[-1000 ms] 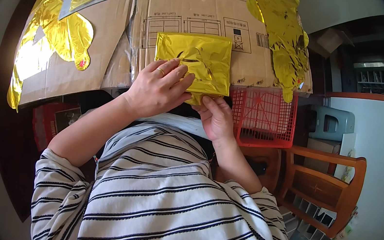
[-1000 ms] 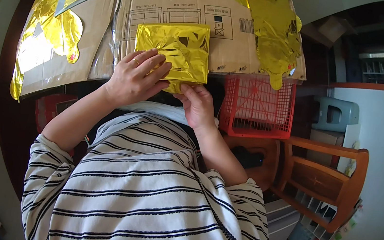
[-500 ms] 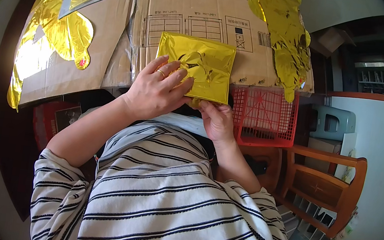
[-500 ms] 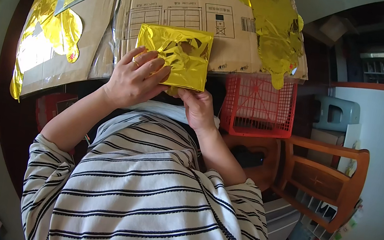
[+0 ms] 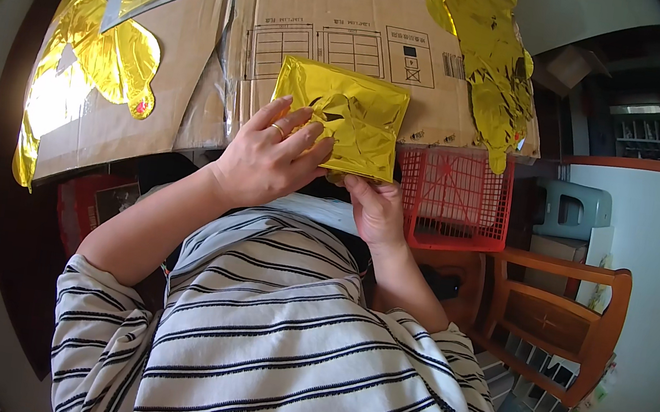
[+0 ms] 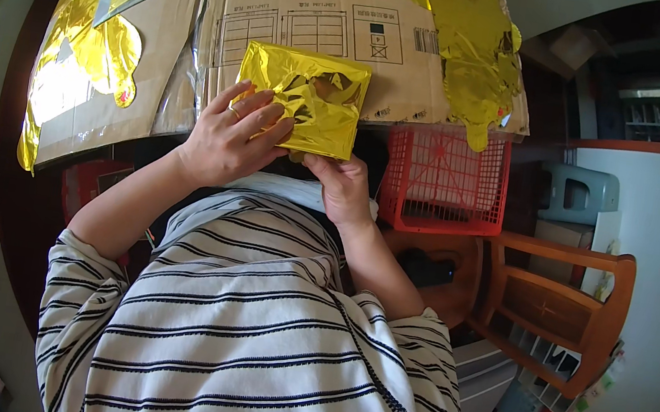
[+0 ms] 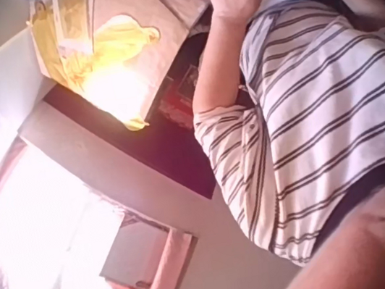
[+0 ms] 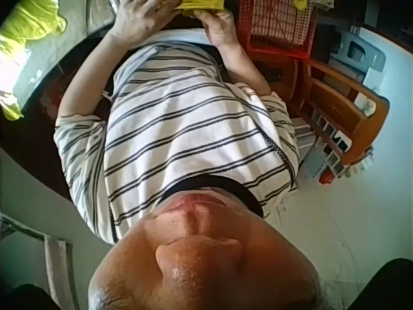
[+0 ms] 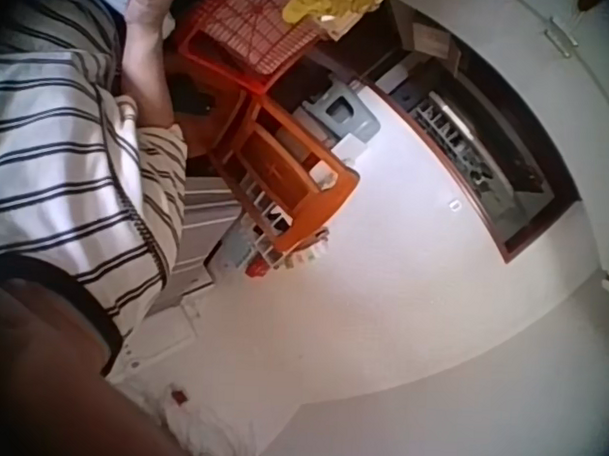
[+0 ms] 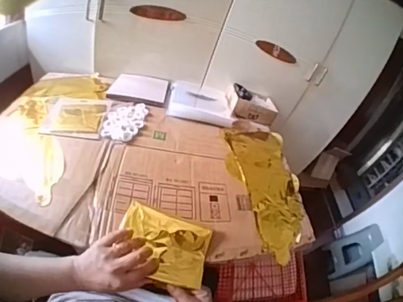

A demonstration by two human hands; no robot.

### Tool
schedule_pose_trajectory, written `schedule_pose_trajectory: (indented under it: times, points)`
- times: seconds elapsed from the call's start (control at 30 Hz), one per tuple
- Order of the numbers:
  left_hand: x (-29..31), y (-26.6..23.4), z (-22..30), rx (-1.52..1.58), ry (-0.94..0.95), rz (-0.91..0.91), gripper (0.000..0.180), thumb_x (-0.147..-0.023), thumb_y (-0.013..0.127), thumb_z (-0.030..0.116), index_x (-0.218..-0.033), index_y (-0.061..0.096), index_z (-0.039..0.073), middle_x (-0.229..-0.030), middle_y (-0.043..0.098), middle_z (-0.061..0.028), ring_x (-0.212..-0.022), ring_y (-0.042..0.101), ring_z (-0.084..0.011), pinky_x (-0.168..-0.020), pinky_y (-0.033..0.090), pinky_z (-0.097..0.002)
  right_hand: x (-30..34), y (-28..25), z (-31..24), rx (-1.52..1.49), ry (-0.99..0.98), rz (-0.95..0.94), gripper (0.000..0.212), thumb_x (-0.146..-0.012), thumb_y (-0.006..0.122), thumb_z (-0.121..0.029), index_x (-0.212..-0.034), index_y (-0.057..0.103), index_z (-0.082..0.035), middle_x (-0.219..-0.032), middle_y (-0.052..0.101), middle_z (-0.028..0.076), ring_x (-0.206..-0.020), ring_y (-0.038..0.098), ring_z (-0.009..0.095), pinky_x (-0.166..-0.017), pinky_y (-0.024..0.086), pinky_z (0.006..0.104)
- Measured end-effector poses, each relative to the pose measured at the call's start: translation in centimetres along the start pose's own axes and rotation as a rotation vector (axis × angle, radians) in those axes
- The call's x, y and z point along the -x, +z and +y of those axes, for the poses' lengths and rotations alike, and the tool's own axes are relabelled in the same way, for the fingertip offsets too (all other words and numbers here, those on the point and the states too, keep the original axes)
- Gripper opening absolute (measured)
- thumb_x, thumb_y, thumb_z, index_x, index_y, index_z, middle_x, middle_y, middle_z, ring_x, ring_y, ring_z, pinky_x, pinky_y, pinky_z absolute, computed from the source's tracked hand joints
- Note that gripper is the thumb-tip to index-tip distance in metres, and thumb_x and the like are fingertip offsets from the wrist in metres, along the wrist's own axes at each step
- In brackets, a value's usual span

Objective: The recorder is folding gold foil packaging materials on top of a cardboard box at a workstation.

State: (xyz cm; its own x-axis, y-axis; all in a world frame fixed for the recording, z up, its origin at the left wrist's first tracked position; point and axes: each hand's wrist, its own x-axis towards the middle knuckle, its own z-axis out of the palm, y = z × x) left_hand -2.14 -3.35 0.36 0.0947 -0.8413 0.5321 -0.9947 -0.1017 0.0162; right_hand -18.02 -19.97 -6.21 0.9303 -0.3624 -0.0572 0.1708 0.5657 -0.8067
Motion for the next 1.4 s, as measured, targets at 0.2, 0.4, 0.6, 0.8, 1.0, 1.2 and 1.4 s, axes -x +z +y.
schedule_pose_trajectory:
  times: [0.2, 0.4, 0.6, 0.8, 1.0, 1.2, 1.4]
  points:
    - [0.1, 0.3, -0.3, -0.023, 0.034, 0.03, 0.03, -0.086, 0.07, 0.023, -0.112, 0.073, 0.01, -0.114, 0.064, -0.0077, -0.113, 0.065, -0.0278, -0.106, 0.047, -0.0537, -0.3, 0.7, -1.2, 0.215, -0.113, -0.005, 0.021, -0.1, 0.067, -0.002, -0.12, 0.071, 0.0, -0.116, 0.074, 0.004, -0.106, 0.066, 0.01, -0.099, 0.05, 0.0276]
    - [0.1, 0.2, -0.3, -0.018, 0.01, 0.017, 0.036, -0.078, 0.077, 0.018, -0.112, 0.071, 0.011, -0.115, 0.066, -0.0045, -0.115, 0.065, -0.026, -0.108, 0.046, -0.0526, -0.6, 1.3, -2.0, 0.616, -0.274, 0.081, 0.018, -0.096, 0.069, 0.001, -0.114, 0.07, 0.001, -0.109, 0.074, 0.007, -0.097, 0.067, 0.01, -0.089, 0.053, 0.0268]
    - [-0.1, 0.2, -0.1, 0.009, -0.035, 0.025, 0.036, -0.076, 0.078, 0.019, -0.111, 0.072, 0.013, -0.114, 0.066, -0.0026, -0.116, 0.065, -0.0242, -0.108, 0.045, -0.0526, -0.9, 2.4, -3.3, 1.044, -0.539, 0.162, 0.019, -0.089, 0.074, 0.004, -0.107, 0.071, -0.001, -0.093, 0.069, 0.01, -0.082, 0.068, 0.021, -0.074, 0.053, 0.0304]
    - [-0.5, 0.1, -0.1, 0.0, -0.045, 0.026, 0.034, -0.076, 0.078, 0.019, -0.109, 0.073, 0.013, -0.113, 0.067, -0.0027, -0.116, 0.065, -0.0234, -0.108, 0.045, -0.0526, -1.0, 2.2, -3.3, 1.186, -0.598, 0.233, 0.024, -0.083, 0.079, 0.001, -0.104, 0.069, -0.002, -0.091, 0.065, 0.009, -0.083, 0.065, 0.026, -0.076, 0.052, 0.0357]
    - [-0.3, 0.4, 0.0, -0.019, -0.043, 0.037, 0.031, -0.076, 0.078, 0.02, -0.107, 0.074, 0.013, -0.113, 0.068, -0.0029, -0.114, 0.066, -0.0237, -0.108, 0.045, -0.0529, -1.3, 2.2, -5.0, 1.477, -0.909, 0.269, 0.046, -0.076, 0.085, -0.011, -0.118, 0.066, -0.009, -0.129, 0.059, 0.014, -0.114, 0.057, 0.034, -0.097, 0.044, 0.0453]
    - [-0.6, 0.0, -0.1, -0.017, -0.05, 0.031, 0.03, -0.077, 0.077, 0.019, -0.106, 0.074, 0.013, -0.111, 0.069, -0.002, -0.113, 0.066, -0.0221, -0.108, 0.046, -0.053, -3.4, 2.7, -9.4, 1.77, -0.821, -0.281, 0.05, -0.073, 0.084, -0.013, -0.12, 0.069, -0.012, -0.133, 0.061, 0.008, -0.122, 0.057, 0.028, -0.105, 0.041, 0.0508]
    - [-1.5, -0.8, -1.5, 0.072, -0.076, 0.081, 0.032, -0.076, 0.08, 0.015, -0.108, 0.074, 0.012, -0.109, 0.071, -0.0028, -0.108, 0.07, -0.0216, -0.109, 0.046, -0.053, -5.7, 3.9, -11.7, 1.695, -0.808, -0.399, 0.022, -0.076, 0.08, -0.007, -0.098, 0.075, -0.01, -0.096, 0.076, 0.003, -0.094, 0.071, 0.02, -0.1, 0.047, 0.0444]
